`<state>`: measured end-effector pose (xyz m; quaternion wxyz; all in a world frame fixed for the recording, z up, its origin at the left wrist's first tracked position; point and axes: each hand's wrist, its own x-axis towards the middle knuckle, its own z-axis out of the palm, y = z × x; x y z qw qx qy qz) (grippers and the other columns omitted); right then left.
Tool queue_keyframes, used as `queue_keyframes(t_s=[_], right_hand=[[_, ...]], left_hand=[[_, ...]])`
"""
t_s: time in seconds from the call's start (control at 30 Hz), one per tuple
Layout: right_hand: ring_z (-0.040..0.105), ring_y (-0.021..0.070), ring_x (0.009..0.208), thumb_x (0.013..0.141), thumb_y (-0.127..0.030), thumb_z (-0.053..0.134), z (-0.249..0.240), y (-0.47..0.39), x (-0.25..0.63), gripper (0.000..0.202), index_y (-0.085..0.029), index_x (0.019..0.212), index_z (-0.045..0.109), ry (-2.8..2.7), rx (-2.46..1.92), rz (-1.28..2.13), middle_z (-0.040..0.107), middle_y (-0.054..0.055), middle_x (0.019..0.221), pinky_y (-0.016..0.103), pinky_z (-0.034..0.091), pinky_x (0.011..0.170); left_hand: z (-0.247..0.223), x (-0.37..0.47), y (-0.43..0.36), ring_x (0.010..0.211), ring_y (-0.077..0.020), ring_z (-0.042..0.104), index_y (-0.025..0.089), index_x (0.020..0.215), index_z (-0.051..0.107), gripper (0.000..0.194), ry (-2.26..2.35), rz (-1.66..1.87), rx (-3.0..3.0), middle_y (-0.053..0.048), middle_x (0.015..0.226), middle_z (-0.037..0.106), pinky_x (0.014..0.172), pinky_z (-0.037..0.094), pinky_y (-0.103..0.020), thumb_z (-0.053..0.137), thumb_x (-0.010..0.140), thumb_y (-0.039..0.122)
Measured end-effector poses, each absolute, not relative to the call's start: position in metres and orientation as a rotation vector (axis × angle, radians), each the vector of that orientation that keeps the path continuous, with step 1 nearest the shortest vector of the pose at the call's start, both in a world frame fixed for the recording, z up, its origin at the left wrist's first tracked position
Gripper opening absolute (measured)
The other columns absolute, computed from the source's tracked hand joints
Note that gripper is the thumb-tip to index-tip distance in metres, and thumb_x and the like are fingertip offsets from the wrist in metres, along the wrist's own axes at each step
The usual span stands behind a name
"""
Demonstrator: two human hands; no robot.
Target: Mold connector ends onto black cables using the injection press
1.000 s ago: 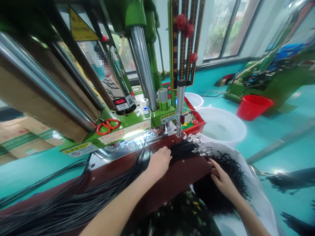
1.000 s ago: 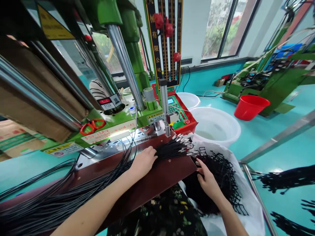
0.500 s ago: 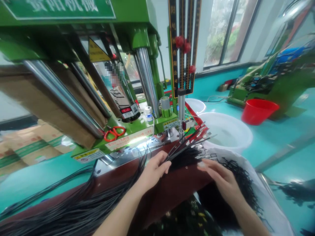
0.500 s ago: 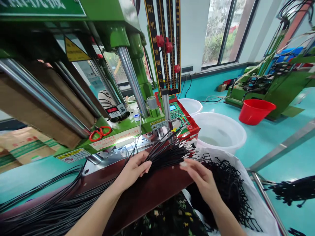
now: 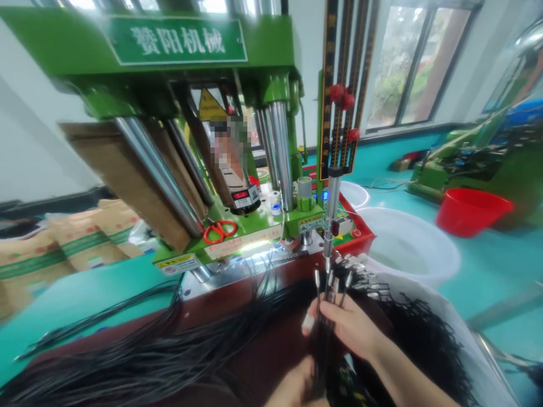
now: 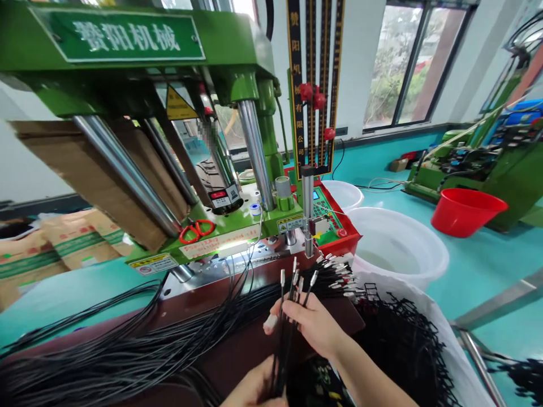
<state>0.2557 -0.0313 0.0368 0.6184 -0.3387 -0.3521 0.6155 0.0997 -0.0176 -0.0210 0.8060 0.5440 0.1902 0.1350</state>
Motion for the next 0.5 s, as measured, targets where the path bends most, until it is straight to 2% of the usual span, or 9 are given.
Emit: queue_keyframes(t_s=[0.03,0.1,0.17,0.2,0.23,0.27,0.33,0.4,0.5], right_hand=[[0.064,0.0188,0.070,0.081,-0.030,0.056,0.033,-0.033,0.252,0.019,-0.013,0.078,0.065,-0.836,-0.816,1.415,0.068,0.008,0.070,0.032,0.048,0.068],[0.062,0.0142,0.055,0.080,-0.032,0.057,0.027,-0.034,0.248,0.023,-0.012,0.086,0.066,-0.891,-0.906,1.470,0.068,0.009,0.076,0.026,0.049,0.054],[0.056,0.0099,0.040,0.080,-0.036,0.056,0.023,-0.034,0.247,0.031,-0.014,0.100,0.063,-0.933,-0.995,1.568,0.068,0.010,0.083,0.021,0.043,0.038],[0.056,0.0097,0.040,0.080,-0.037,0.056,0.023,-0.033,0.249,0.033,-0.015,0.104,0.062,-0.945,-1.028,1.593,0.067,0.010,0.087,0.020,0.043,0.037],[0.060,0.0114,0.047,0.079,-0.036,0.058,0.024,-0.031,0.252,0.034,-0.016,0.107,0.061,-0.945,-1.034,1.588,0.067,0.011,0.092,0.022,0.047,0.042],[0.064,0.0144,0.061,0.078,-0.033,0.059,0.026,-0.028,0.256,0.034,-0.017,0.108,0.061,-0.936,-1.005,1.551,0.065,0.011,0.099,0.025,0.051,0.055],[0.060,0.0195,0.095,0.079,-0.029,0.060,0.036,-0.017,0.268,0.035,-0.022,0.113,0.058,-0.898,-0.880,1.442,0.059,0.009,0.115,0.033,0.045,0.086],[0.049,0.0219,0.112,0.081,-0.030,0.058,0.050,-0.003,0.283,0.040,-0.026,0.120,0.052,-0.883,-0.755,1.368,0.051,0.007,0.126,0.040,0.034,0.098],[0.049,0.0243,0.112,0.082,-0.031,0.055,0.072,0.016,0.301,0.035,-0.022,0.117,0.055,-1.041,-0.796,1.406,0.053,0.010,0.123,0.045,0.029,0.100]], left_hand=[[-0.019,0.103,-0.019,0.060,-0.0127,0.057,0.016,0.108,0.047,0.067,0.386,0.288,1.110,-0.003,0.068,0.059,0.059,0.044,-0.025,0.071,0.057,0.051],[-0.009,0.113,-0.018,0.059,-0.0142,0.059,0.015,0.112,0.042,0.069,0.395,0.353,0.983,-0.006,0.073,0.061,0.055,0.045,-0.025,0.072,0.058,0.046],[0.005,0.124,-0.016,0.054,-0.0117,0.057,0.015,0.110,0.043,0.060,0.481,0.517,0.861,-0.005,0.072,0.060,0.049,0.043,-0.021,0.070,0.063,0.042],[0.011,0.130,-0.015,0.048,-0.0085,0.053,0.014,0.106,0.045,0.053,0.529,0.584,0.822,-0.002,0.066,0.058,0.044,0.039,-0.018,0.067,0.067,0.041],[0.015,0.135,-0.013,0.040,-0.0053,0.046,0.014,0.101,0.046,0.046,0.563,0.620,0.803,0.002,0.057,0.054,0.038,0.033,-0.016,0.064,0.070,0.042],[0.017,0.138,-0.012,0.033,-0.0028,0.037,0.014,0.096,0.048,0.040,0.577,0.621,0.803,0.005,0.050,0.048,0.033,0.025,-0.015,0.061,0.072,0.044],[0.016,0.143,-0.011,0.027,-0.0009,0.023,0.014,0.086,0.048,0.035,0.567,0.580,0.843,0.008,0.041,0.039,0.029,0.014,-0.015,0.057,0.075,0.046],[0.012,0.145,-0.011,0.027,-0.0013,0.023,0.015,0.081,0.047,0.031,0.564,0.557,0.887,0.008,0.040,0.041,0.029,0.012,-0.015,0.055,0.076,0.044],[0.008,0.146,-0.008,0.028,-0.0030,0.033,0.014,0.080,0.047,0.027,0.585,0.540,0.934,0.004,0.045,0.049,0.029,0.016,-0.015,0.053,0.077,0.040]])
